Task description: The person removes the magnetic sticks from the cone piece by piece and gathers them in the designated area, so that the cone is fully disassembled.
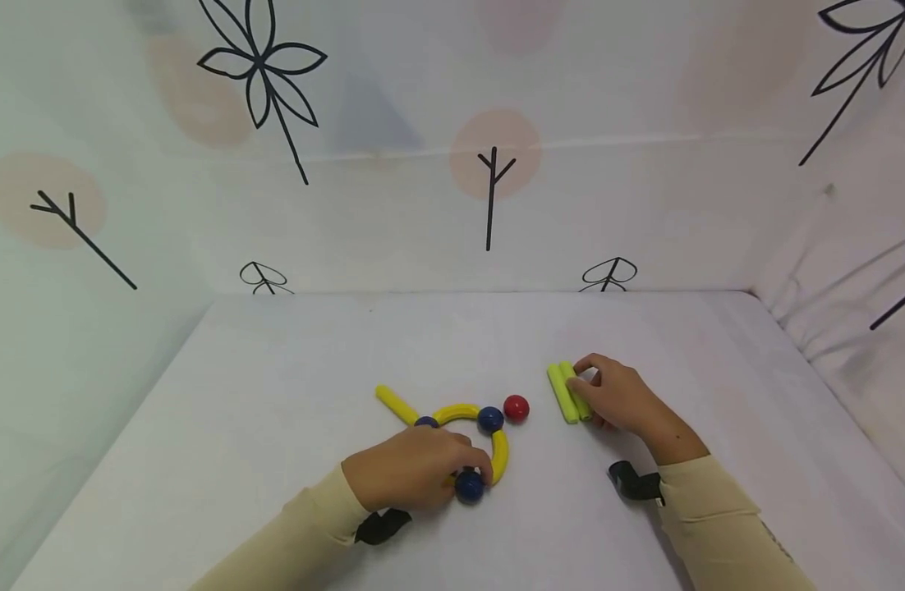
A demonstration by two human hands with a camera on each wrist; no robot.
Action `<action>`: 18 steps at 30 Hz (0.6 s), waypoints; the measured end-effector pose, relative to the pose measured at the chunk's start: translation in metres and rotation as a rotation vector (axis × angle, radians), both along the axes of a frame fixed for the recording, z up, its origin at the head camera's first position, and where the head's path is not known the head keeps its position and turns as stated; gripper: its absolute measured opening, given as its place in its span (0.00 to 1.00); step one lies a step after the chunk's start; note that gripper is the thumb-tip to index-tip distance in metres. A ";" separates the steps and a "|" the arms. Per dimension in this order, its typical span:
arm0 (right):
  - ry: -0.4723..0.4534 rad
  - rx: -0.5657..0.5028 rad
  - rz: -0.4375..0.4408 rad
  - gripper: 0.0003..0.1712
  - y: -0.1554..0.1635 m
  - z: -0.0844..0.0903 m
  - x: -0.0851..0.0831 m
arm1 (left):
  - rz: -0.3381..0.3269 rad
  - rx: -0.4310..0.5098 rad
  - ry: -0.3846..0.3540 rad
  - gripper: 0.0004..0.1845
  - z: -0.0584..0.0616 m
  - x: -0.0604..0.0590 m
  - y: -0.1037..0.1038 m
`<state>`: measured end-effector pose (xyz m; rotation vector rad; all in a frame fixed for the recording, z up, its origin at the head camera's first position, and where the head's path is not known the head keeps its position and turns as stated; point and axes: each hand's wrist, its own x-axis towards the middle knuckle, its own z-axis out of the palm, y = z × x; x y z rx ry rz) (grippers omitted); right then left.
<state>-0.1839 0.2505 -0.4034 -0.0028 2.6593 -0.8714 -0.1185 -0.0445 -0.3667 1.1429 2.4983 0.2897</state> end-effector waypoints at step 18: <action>0.196 0.004 -0.008 0.20 -0.013 0.026 0.007 | 0.338 0.134 0.225 0.17 0.015 -0.005 -0.029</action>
